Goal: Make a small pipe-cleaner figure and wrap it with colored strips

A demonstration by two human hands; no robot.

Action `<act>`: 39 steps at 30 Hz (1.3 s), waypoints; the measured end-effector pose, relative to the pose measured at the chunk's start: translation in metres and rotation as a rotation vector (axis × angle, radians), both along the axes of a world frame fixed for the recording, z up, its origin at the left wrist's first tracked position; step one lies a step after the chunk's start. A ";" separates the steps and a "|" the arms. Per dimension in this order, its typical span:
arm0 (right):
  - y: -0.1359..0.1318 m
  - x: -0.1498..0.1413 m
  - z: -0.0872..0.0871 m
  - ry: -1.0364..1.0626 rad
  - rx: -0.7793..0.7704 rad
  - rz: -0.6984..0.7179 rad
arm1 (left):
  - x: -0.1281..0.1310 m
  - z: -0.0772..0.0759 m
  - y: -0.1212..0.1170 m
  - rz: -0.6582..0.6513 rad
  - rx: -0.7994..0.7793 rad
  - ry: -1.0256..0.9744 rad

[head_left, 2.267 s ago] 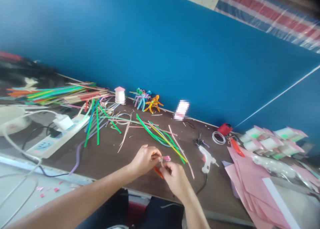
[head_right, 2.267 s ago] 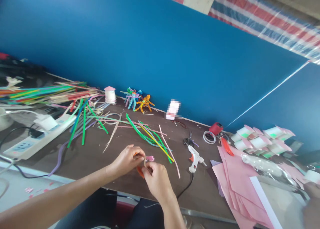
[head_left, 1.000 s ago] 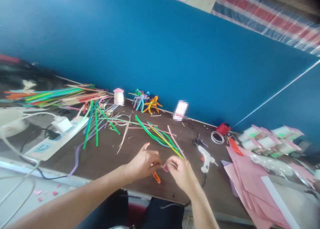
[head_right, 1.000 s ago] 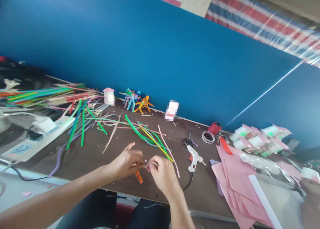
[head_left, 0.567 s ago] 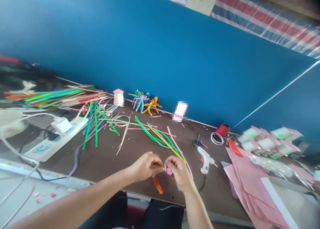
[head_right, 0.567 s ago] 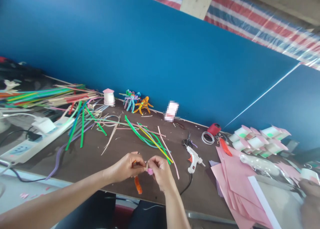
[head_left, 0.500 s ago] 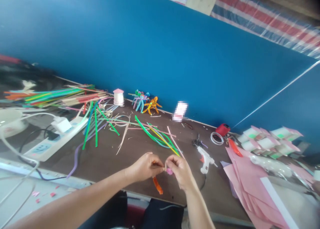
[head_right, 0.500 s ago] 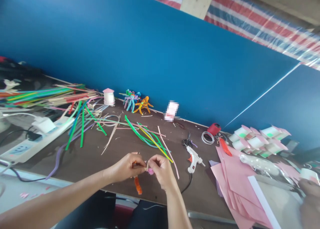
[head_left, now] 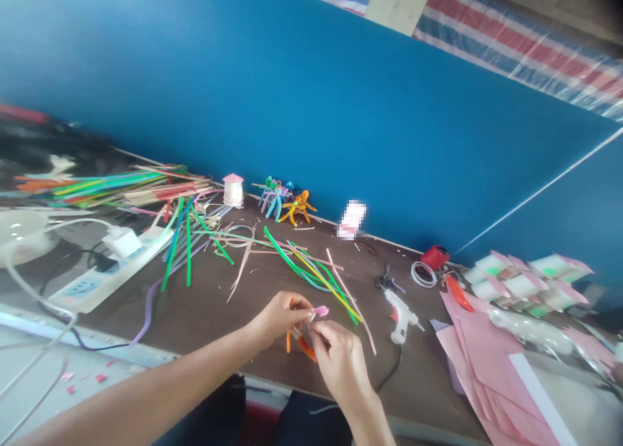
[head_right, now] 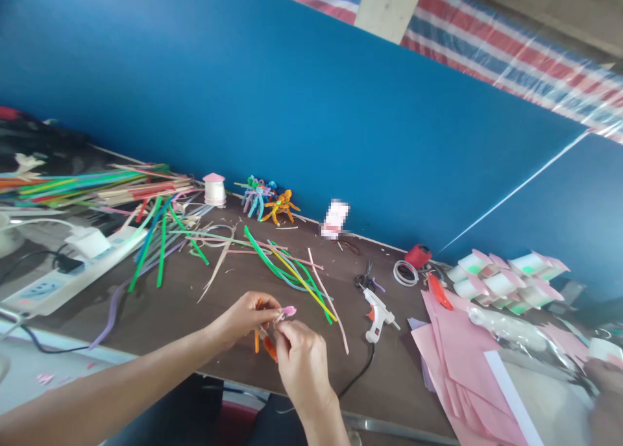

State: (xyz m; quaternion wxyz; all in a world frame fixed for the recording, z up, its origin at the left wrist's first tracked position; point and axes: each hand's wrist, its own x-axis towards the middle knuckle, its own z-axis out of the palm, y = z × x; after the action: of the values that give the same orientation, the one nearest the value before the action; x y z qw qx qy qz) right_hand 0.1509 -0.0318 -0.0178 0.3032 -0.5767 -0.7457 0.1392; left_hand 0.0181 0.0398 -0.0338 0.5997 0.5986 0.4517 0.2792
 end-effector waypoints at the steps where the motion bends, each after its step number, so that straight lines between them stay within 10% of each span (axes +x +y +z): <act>1: 0.000 0.001 0.001 0.010 0.011 0.008 | -0.001 -0.001 0.000 -0.011 0.036 0.038; 9: 0.015 0.021 0.017 0.109 -0.086 -0.060 | -0.009 0.011 -0.007 -0.206 0.693 0.268; 18: 0.019 0.018 -0.007 0.261 -0.293 -0.026 | -0.005 0.002 -0.006 -0.085 0.208 -0.029; 31: 0.004 0.019 0.017 0.033 -0.139 -0.051 | -0.006 0.002 -0.004 -0.095 0.741 0.350; 39: 0.023 0.038 0.008 0.272 -0.269 -0.039 | -0.007 0.012 -0.005 -0.246 0.329 -0.048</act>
State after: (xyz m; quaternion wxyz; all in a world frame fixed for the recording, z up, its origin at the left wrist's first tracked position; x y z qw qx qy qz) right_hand 0.1884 -0.0092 -0.0094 0.3240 -0.6023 -0.6611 0.3085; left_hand 0.0110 0.0350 -0.0219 0.5341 0.7323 0.3090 0.2880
